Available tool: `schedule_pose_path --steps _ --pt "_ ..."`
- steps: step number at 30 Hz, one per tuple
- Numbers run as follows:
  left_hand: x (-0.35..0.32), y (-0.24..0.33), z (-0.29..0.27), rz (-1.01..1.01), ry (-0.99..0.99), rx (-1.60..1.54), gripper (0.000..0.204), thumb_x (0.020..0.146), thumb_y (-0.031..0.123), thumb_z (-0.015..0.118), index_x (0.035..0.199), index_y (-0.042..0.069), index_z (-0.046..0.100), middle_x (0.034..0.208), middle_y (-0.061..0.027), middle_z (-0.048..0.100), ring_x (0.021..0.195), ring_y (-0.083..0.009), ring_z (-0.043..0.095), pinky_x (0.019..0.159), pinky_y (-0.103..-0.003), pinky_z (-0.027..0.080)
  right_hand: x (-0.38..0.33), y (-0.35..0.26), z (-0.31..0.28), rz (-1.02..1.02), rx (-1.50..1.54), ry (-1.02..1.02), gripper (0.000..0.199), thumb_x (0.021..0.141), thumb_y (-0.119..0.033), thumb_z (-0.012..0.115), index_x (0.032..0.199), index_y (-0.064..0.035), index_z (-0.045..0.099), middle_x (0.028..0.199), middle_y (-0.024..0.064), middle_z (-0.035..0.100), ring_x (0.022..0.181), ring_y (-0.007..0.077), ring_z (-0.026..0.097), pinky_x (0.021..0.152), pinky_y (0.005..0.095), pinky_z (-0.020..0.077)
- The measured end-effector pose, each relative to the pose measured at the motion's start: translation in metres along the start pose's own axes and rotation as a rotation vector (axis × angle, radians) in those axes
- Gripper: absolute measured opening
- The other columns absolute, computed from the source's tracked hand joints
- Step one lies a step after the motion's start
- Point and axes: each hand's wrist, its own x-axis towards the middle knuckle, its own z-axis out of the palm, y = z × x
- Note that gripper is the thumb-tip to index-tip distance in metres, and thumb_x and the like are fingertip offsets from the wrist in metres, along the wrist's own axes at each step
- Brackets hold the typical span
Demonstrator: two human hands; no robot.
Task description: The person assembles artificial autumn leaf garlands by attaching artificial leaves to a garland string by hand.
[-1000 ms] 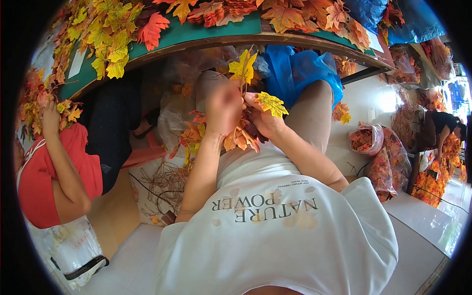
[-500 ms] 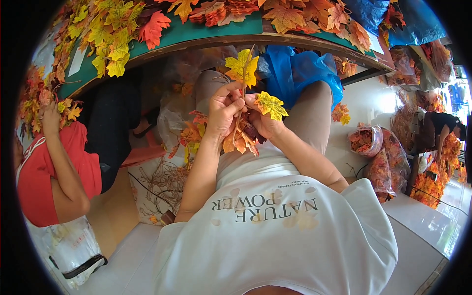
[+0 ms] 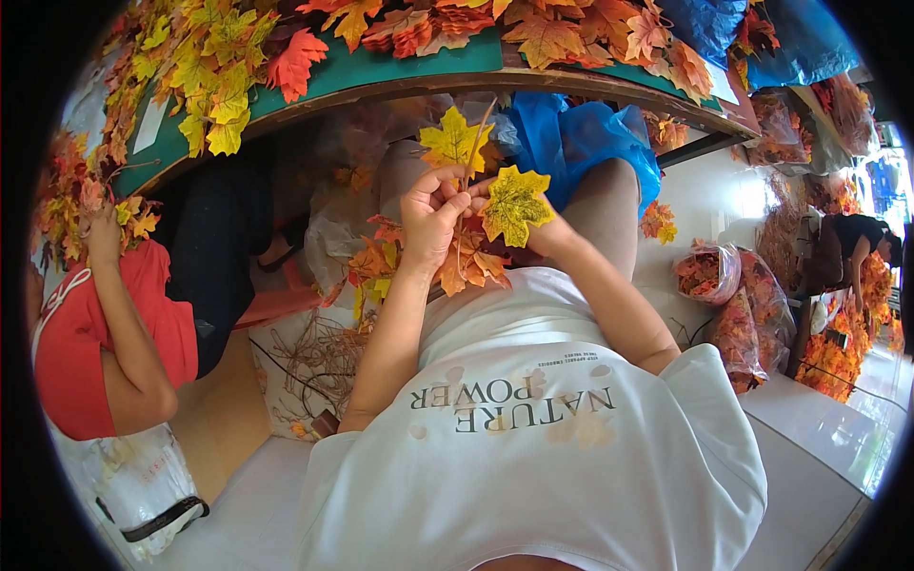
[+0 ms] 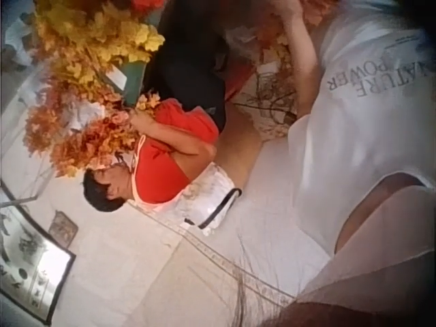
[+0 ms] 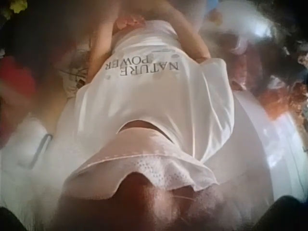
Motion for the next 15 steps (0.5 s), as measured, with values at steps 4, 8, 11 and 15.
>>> schedule_pose_path --steps 4,8,11,15 --pt "-0.002 -0.007 -0.006 0.127 0.112 0.31 0.027 0.076 -0.014 0.059 0.098 0.001 0.064 0.075 0.0029 0.042 0.062 -0.0049 0.047 0.062 -0.018 0.049 0.007 -0.062 0.002 -0.003 -0.405 0.279 0.017 0.079 0.005 0.06 0.095 0.0025 0.06 0.104 0.0108 0.06 0.092 0.0167 0.059 0.076 0.0291 0.0488" --pt "-0.004 -0.008 -0.002 0.114 0.127 0.318 0.027 0.076 -0.013 0.061 0.1 0.0 0.064 0.081 0.0022 0.046 0.065 -0.0041 0.048 0.06 -0.017 0.047 0.013 -0.098 0.03 -0.41 -0.667 0.465 0.015 0.081 -0.004 0.063 0.096 -0.0005 0.063 0.085 0.013 0.063 0.07 0.0162 0.062 0.059 0.0254 0.0483" --pt "-0.006 0.0 0.009 0.11 0.106 0.273 0.027 0.075 -0.01 0.063 0.1 -0.001 0.063 0.083 0.0009 0.049 0.067 -0.0048 0.051 0.06 -0.017 0.046 0.025 -0.085 0.037 -0.204 -0.937 0.377 0.022 0.082 -0.011 0.066 0.099 0.0031 0.063 0.08 0.0099 0.064 0.068 0.0127 0.061 0.06 0.0243 0.0488" --pt "-0.005 0.019 0.009 0.225 0.033 0.558 0.024 0.075 -0.004 0.066 0.098 -0.002 0.062 0.079 -0.0031 0.056 0.063 -0.0106 0.058 0.058 -0.023 0.046 0.038 -0.06 0.037 -0.163 -0.643 0.338 0.024 0.08 -0.01 0.067 0.1 0.0025 0.064 0.076 0.0106 0.061 0.063 0.0138 0.058 0.058 0.0249 0.0477"
